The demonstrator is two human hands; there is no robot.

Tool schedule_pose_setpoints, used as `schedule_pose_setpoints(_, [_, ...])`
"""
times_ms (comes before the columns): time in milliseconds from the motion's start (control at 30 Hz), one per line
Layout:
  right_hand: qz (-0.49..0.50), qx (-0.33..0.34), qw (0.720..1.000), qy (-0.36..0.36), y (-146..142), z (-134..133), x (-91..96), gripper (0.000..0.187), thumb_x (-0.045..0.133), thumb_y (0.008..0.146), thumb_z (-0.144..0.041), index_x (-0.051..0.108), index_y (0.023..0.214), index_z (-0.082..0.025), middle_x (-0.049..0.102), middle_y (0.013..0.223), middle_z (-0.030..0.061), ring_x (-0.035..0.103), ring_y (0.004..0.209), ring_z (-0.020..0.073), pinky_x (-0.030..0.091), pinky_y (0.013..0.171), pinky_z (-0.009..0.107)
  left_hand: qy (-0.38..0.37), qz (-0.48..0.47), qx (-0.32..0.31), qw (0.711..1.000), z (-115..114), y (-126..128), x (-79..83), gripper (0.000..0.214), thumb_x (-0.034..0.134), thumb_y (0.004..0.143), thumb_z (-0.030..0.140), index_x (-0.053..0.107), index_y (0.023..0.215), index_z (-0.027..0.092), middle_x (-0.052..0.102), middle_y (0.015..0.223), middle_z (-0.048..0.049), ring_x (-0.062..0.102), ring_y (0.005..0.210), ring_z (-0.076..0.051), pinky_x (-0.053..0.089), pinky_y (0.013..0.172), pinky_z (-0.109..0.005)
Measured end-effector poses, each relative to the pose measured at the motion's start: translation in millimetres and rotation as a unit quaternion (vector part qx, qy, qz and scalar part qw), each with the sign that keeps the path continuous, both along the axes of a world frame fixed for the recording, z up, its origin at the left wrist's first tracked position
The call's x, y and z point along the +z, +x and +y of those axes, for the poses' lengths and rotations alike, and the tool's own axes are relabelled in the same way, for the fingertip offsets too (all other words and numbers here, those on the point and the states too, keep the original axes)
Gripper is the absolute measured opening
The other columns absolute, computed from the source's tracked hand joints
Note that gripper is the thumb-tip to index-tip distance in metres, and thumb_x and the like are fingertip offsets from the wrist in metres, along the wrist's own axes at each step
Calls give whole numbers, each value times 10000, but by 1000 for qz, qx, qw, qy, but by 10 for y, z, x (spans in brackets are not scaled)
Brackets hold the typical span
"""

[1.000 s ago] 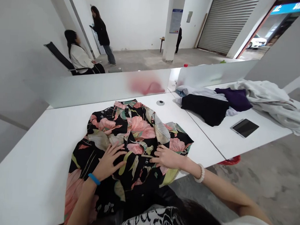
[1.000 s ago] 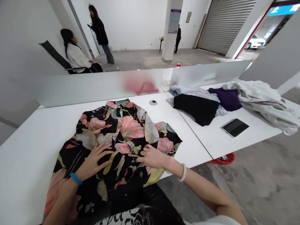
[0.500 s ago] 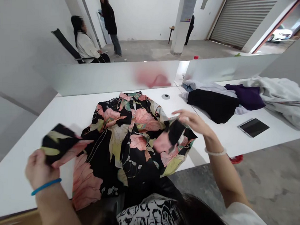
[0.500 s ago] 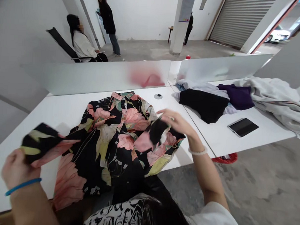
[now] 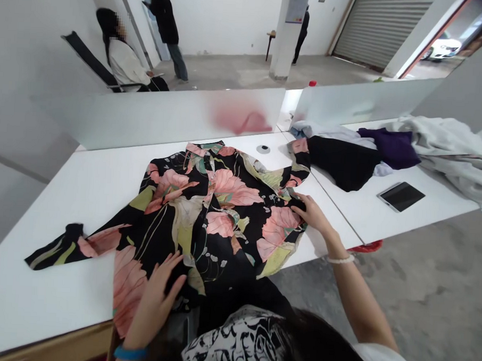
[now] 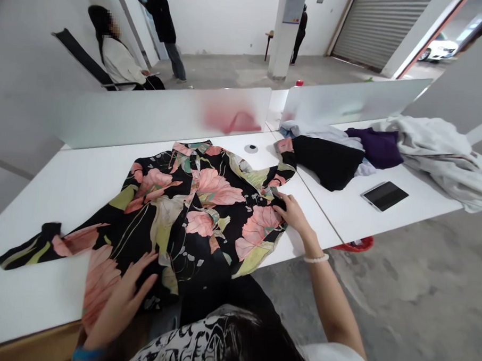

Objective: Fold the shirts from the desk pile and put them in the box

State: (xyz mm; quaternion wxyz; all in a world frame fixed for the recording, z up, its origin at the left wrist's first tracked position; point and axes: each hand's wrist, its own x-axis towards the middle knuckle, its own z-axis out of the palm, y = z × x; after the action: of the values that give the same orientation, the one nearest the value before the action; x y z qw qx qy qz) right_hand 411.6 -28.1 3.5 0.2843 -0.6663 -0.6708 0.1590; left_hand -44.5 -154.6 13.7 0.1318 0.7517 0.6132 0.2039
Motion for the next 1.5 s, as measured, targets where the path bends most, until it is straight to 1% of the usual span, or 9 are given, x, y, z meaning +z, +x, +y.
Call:
schedule_pose_setpoints(233, [-7,31,993,-113,-21,-759,375,325,345,933,-329,578,1130,-220,660,723,16,602,581,164,481,592,273,-19,120,-82,989,65,42,-273,481,350,931,371,428,1374,200,433,1437,-95,319,1364,-273,334,1065,-529])
schedule_pose_setpoints(400, [-149,-36,988,18,-202,-1332,266,332,348,919,-272,629,1057,-163,659,921,145,643,836,253,524,739,390,60,159,-108,980,-170,7,-262,596,493,858,456,402,1396,215,365,1477,-117,254,1386,-326,363,1032,-544])
schedule_pose_setpoints(567, [-181,252,950,30,-902,-1415,99,531,581,860,-329,456,1366,-230,412,1436,132,345,1345,313,388,1034,499,100,205,-169,959,-305,75,-244,744,609,779,416,319,1439,229,285,1511,-132,227,1391,-354,350,1031,-561])
schedule_pose_setpoints(733, [-199,305,931,15,-1096,-1286,58,394,575,882,-276,565,1275,-300,467,1410,87,328,1351,342,286,1054,622,66,187,-174,965,-297,20,-110,462,469,784,96,569,1218,218,527,1360,-73,479,1252,-245,384,1048,-455])
schedule_pose_setpoints(1033, [-16,373,920,116,-1268,-1481,412,357,461,941,-248,552,1280,-312,578,1296,21,443,1296,227,320,1091,547,-24,115,-45,992,-337,76,135,452,356,816,144,596,1187,241,579,1293,-48,643,902,-209,510,694,-318])
schedule_pose_setpoints(1167, [44,390,913,115,-1581,-1661,222,363,449,947,-264,534,1295,-324,598,1274,2,476,1268,187,339,1098,471,105,56,84,989,-343,200,306,304,448,897,388,682,930,197,704,899,-40,632,844,-194,465,742,-281])
schedule_pose_setpoints(1300, [60,377,922,66,-1817,-1723,-127,325,516,918,-308,607,1224,-247,577,1300,73,402,1323,248,236,1128,520,245,-30,248,937,-389,450,652,426,463,897,485,671,956,119,692,858,-26,605,784,-133,434,741,-240])
schedule_pose_setpoints(1400, [184,387,903,36,-1938,-1769,-213,349,525,908,-364,611,1214,-219,544,1335,91,359,1349,254,202,1142,509,224,-88,210,948,-443,673,808,502,397,919,487,631,1052,63,681,889,-28,600,844,-127,426,785,-253])
schedule_pose_setpoints(1500, [430,323,841,-58,-2063,-1826,-166,409,427,920,-487,589,1218,-258,606,1237,63,542,1190,218,401,1043,452,121,-150,112,975,-570,797,736,472,404,912,491,587,1148,124,706,861,-23,638,825,-136,457,748,-248])
